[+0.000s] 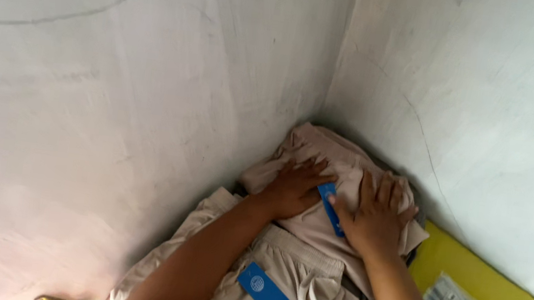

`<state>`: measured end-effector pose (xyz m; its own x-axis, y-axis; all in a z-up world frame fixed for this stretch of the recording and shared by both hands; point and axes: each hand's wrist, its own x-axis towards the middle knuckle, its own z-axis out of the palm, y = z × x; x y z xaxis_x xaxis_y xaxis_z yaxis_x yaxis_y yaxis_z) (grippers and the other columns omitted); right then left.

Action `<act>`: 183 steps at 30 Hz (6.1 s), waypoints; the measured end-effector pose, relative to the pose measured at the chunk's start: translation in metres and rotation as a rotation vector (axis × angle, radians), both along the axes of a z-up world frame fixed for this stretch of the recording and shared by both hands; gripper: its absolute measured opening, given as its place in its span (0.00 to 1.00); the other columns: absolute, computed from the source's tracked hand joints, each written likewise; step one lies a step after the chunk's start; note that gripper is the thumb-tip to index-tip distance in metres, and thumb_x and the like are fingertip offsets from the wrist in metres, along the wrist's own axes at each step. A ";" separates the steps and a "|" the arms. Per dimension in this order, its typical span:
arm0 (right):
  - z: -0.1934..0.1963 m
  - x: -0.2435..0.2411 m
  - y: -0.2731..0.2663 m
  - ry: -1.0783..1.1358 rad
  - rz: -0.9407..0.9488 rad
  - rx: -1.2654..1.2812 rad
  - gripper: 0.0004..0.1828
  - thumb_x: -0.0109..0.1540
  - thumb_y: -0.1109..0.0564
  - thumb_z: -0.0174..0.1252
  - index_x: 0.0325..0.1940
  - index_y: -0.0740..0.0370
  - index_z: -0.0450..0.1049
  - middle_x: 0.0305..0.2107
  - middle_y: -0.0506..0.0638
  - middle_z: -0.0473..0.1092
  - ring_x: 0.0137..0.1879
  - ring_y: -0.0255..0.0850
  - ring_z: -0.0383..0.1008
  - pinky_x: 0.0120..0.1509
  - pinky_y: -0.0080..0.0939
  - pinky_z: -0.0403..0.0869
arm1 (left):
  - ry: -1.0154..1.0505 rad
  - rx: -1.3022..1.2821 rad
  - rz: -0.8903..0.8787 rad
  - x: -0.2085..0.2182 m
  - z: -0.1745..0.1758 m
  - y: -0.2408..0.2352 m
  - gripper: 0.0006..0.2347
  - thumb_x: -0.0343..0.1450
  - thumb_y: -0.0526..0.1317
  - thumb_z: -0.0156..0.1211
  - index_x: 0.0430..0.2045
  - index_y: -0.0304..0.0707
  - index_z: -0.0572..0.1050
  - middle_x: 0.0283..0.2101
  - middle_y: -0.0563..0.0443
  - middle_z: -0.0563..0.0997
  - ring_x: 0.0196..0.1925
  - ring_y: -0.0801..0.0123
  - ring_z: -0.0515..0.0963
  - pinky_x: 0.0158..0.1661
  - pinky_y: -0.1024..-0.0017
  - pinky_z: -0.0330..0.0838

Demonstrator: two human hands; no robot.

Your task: The person folds pairs of shorts and uses a hot glue gun to attach blue tags to the waistband. The person handles beige, purple, and black shorts, placing each tagged pair aside after completion.

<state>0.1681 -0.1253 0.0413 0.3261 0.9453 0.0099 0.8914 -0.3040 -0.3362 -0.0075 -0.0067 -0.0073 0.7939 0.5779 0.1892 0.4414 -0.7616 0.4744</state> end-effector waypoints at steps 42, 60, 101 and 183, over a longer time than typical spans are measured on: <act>-0.057 -0.126 -0.155 -0.426 0.433 0.400 0.51 0.61 0.19 0.39 0.80 0.49 0.45 0.77 0.55 0.37 0.82 0.52 0.30 0.78 0.67 0.32 | 0.247 -0.255 0.565 -0.135 0.052 -0.200 0.36 0.67 0.69 0.29 0.72 0.60 0.49 0.77 0.43 0.40 0.78 0.47 0.35 0.65 0.28 0.30; -0.015 -0.155 -0.201 -0.241 0.528 0.225 0.56 0.58 0.15 0.39 0.80 0.46 0.41 0.77 0.59 0.32 0.80 0.60 0.25 0.72 0.77 0.33 | 0.127 0.138 0.512 -0.180 0.027 -0.242 0.31 0.73 0.64 0.34 0.70 0.53 0.56 0.73 0.38 0.56 0.73 0.41 0.54 0.64 0.30 0.38; -0.049 -0.106 -0.292 -0.013 0.246 -0.127 0.53 0.61 0.22 0.44 0.80 0.51 0.38 0.76 0.62 0.30 0.80 0.58 0.27 0.75 0.73 0.39 | -0.105 0.464 0.472 -0.169 0.039 -0.293 0.37 0.70 0.64 0.47 0.69 0.35 0.61 0.66 0.33 0.70 0.68 0.50 0.70 0.68 0.44 0.53; 0.022 0.031 -0.650 -0.609 -0.768 0.707 0.09 0.66 0.61 0.58 0.46 0.70 0.78 0.44 0.61 0.75 0.49 0.54 0.77 0.56 0.50 0.75 | -0.383 0.184 -0.864 0.182 0.028 -0.570 0.18 0.75 0.49 0.49 0.51 0.38 0.77 0.56 0.41 0.79 0.59 0.49 0.76 0.63 0.45 0.58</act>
